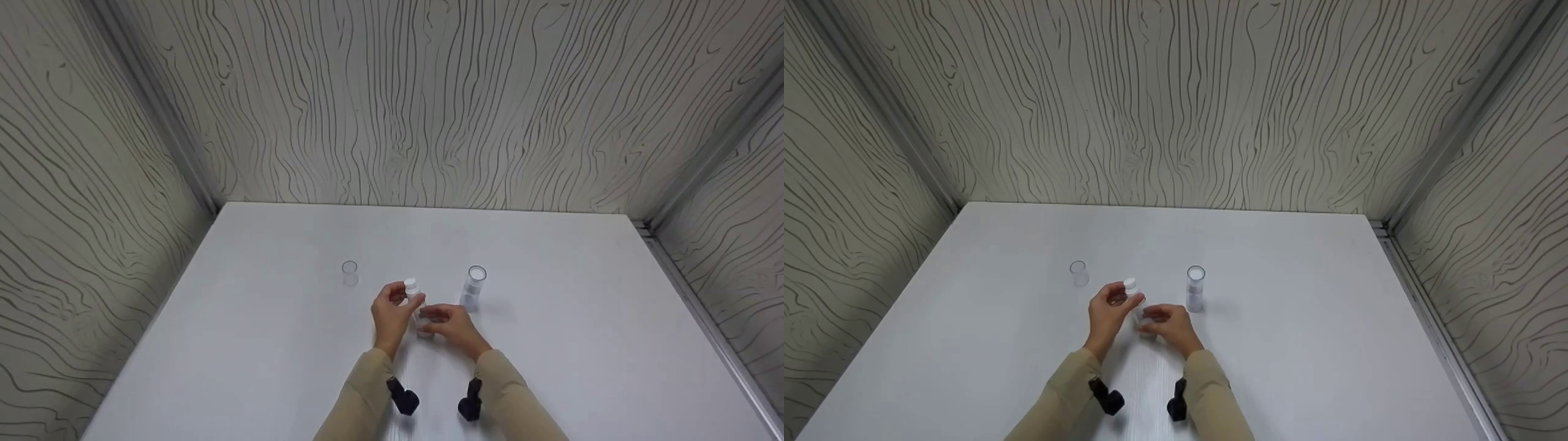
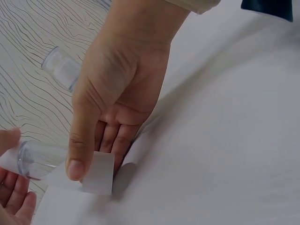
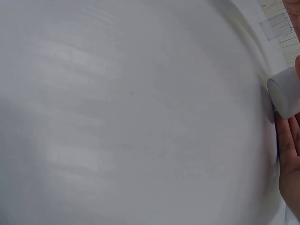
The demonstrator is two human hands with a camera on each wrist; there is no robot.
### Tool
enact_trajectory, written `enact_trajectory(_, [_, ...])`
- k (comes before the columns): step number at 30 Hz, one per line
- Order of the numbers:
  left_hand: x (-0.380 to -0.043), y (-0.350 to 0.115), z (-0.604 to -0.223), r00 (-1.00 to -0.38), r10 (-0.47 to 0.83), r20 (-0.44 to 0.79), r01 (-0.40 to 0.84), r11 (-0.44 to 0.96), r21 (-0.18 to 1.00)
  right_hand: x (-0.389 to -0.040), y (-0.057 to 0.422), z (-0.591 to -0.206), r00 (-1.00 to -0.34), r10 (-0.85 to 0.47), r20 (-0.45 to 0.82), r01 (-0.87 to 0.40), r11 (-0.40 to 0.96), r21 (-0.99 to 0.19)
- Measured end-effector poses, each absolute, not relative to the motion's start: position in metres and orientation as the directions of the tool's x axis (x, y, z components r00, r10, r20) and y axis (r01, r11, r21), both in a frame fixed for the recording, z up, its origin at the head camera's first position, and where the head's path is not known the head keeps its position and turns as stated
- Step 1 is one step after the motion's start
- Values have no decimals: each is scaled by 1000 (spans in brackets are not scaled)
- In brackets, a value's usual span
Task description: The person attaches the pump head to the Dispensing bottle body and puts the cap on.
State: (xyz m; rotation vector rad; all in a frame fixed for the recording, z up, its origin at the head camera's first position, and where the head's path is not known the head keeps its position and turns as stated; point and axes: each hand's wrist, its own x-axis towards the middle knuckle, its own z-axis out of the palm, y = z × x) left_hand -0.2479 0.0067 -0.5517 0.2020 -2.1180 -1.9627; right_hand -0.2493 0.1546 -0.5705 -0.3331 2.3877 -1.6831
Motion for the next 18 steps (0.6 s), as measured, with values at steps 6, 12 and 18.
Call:
enact_trajectory(6, [-247, 5, -551, -968, -235, 91, 70, 98, 993, -247, 154, -564, -953, -302, -41, -59, 314, -948])
enact_trajectory(12, [-247, 4, -549, -975, -204, 89, 70, 102, 992, -255, 157, -580, -955, -289, -65, -30, 311, -950])
enact_trajectory(18, [-246, 4, -550, -980, -185, 75, 56, 107, 993, -255, 157, -581, -956, -286, -62, -37, 325, -945])
